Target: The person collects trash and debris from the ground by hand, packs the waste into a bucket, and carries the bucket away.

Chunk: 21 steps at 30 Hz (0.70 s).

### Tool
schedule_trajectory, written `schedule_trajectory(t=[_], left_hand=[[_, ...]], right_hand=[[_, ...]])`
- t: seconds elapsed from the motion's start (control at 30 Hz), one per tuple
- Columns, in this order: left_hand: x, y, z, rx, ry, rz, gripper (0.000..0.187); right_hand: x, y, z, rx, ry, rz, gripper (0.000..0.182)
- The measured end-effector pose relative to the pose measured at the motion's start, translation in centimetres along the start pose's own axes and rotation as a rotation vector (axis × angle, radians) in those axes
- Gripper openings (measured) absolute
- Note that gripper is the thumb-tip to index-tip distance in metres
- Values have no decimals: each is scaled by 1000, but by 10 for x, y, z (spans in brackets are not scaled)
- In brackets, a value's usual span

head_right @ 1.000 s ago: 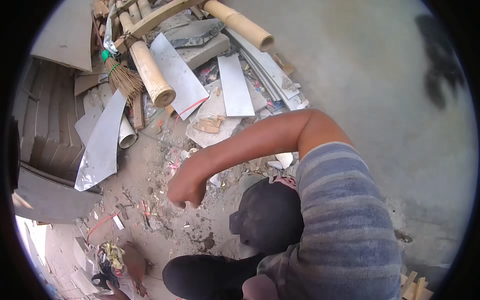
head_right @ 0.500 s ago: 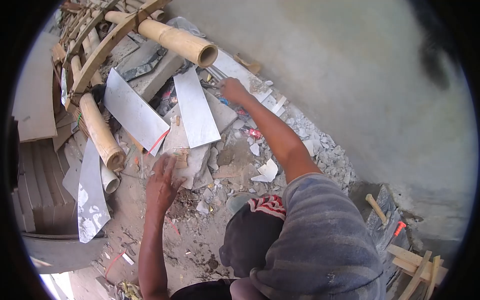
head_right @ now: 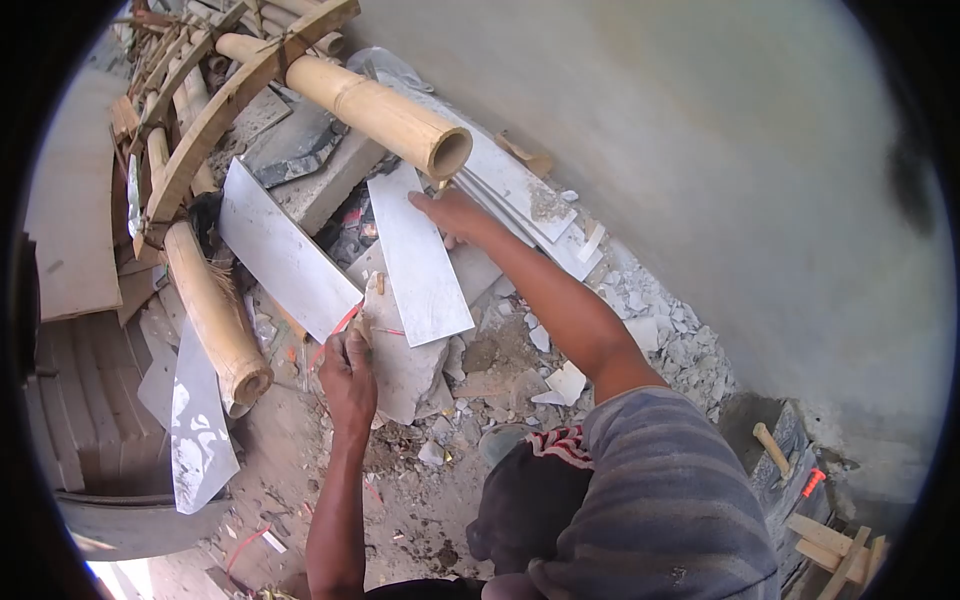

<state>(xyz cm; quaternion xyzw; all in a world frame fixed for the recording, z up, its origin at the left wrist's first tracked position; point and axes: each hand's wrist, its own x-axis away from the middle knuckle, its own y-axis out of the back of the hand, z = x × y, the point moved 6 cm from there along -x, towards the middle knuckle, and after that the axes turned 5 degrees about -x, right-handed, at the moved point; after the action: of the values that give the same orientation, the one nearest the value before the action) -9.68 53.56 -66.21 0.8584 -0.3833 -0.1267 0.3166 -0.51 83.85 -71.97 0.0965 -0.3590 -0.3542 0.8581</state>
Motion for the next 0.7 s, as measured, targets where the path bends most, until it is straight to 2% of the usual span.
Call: schedule_trajectory(t=[0.07, 0.13, 0.2, 0.3, 0.4, 0.5, 0.53, 0.57, 0.6, 0.63, 0.7], left_hand=[[-9, -18, 4, 176, 162, 82, 40], [-11, -41, -5, 365, 282, 178, 38], [-7, -60, -15, 429, 345, 250, 35], [-7, -70, -17, 340, 169, 103, 36], [-2, -70, -20, 387, 279, 193, 32], [3, -73, -37, 514, 281, 210, 31], [2, -75, -46, 564, 263, 211, 32], [3, -74, -60, 635, 267, 227, 32], [4, -72, -76, 706, 273, 243, 32], [7, -73, -86, 776, 277, 257, 32], [14, -77, -94, 812, 212, 297, 33]], right_hand=[[-7, -17, -23, 142, 223, -247, 68], [-2, -19, -33, 42, 203, -263, 69], [19, -19, -29, -302, -46, -48, 68], [-1, -44, -60, -507, -78, 34, 62], [13, -58, -61, -748, -162, 152, 58], [34, -39, -47, -618, -154, -18, 59], [28, -25, -50, -496, -47, -211, 58], [54, -11, -23, -503, -30, -56, 58], [10, 0, -54, -361, 11, -22, 57], [33, 13, -34, -439, -11, 18, 55], [49, 45, -14, -315, 23, 10, 51]])
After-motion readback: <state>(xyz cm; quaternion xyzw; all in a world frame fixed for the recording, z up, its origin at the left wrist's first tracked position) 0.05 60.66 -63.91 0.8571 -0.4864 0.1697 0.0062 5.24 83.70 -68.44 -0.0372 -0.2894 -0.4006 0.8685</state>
